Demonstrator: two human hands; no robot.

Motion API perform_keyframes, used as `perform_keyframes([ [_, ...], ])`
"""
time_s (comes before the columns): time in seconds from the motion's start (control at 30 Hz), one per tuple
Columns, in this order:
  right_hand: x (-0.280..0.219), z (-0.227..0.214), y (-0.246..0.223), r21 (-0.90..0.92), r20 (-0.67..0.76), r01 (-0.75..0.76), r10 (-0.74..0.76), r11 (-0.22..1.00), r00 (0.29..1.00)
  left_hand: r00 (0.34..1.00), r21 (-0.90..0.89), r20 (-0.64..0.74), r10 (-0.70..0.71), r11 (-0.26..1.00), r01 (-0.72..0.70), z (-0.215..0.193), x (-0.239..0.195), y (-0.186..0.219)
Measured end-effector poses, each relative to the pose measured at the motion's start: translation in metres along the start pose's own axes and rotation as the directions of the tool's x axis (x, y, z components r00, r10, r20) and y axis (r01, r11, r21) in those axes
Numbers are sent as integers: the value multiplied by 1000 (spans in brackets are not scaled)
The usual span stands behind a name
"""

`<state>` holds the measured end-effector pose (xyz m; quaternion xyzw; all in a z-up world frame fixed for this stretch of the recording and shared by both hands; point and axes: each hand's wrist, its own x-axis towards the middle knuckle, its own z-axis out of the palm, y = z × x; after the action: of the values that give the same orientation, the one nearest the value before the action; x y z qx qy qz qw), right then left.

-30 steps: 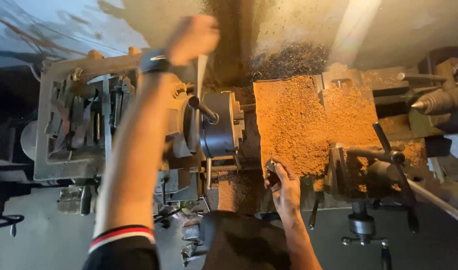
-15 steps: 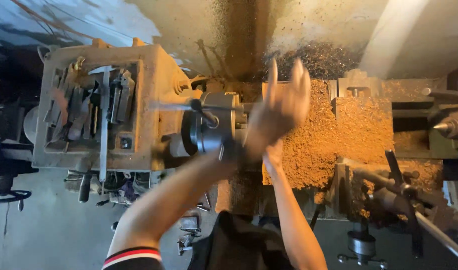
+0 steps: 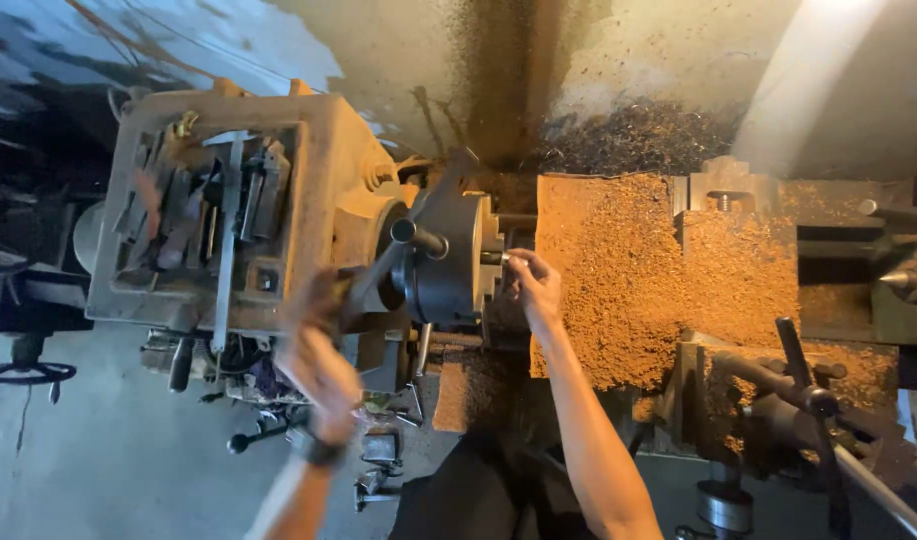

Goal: The person handles a cylindrical metal part, fitting a small component into it and filing its edge. They grind the part on a bench grinder, producing sparks, then carry it to a lathe, secure it in the chuck, and work on it with the lathe using a tool bar.

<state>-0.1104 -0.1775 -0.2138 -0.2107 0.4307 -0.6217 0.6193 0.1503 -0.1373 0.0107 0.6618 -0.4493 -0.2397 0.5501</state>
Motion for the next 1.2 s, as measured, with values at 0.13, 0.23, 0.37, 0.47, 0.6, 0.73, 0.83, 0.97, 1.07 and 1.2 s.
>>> perform_keyframes([
  [0.13,8,2,-20,-318,-9,-33,32,947,999,660,-31,348,666,712,-701,58,-85,34],
  [0.23,7,6,-29,-388,-15,-83,84,918,996,257,20,684,682,335,-942,129,-87,55],
  [0.37,4,24,-50,-279,12,-177,188,944,982,131,27,859,496,211,-977,163,-70,79],
  [0.47,-5,32,-63,-196,23,-256,265,947,964,466,-460,682,564,825,-328,94,-75,44],
  [0.6,17,11,-36,-497,72,-83,137,864,988,749,80,297,592,766,-638,9,-65,28],
  [0.73,19,12,-29,-486,47,-131,175,864,983,869,-160,365,336,941,-297,-22,-48,14],
  [0.83,27,3,-18,-449,52,-120,160,885,986,950,-335,269,157,940,-60,-20,3,16],
  [0.97,28,-3,-16,-463,37,-143,180,875,983,899,-388,283,-335,817,426,15,131,-43],
  [1.07,25,7,-33,-492,26,-187,229,850,973,752,-397,637,-169,764,508,102,195,22],
  [1.2,23,8,-43,-541,12,-188,231,820,973,457,22,885,-87,989,145,211,146,115],
])
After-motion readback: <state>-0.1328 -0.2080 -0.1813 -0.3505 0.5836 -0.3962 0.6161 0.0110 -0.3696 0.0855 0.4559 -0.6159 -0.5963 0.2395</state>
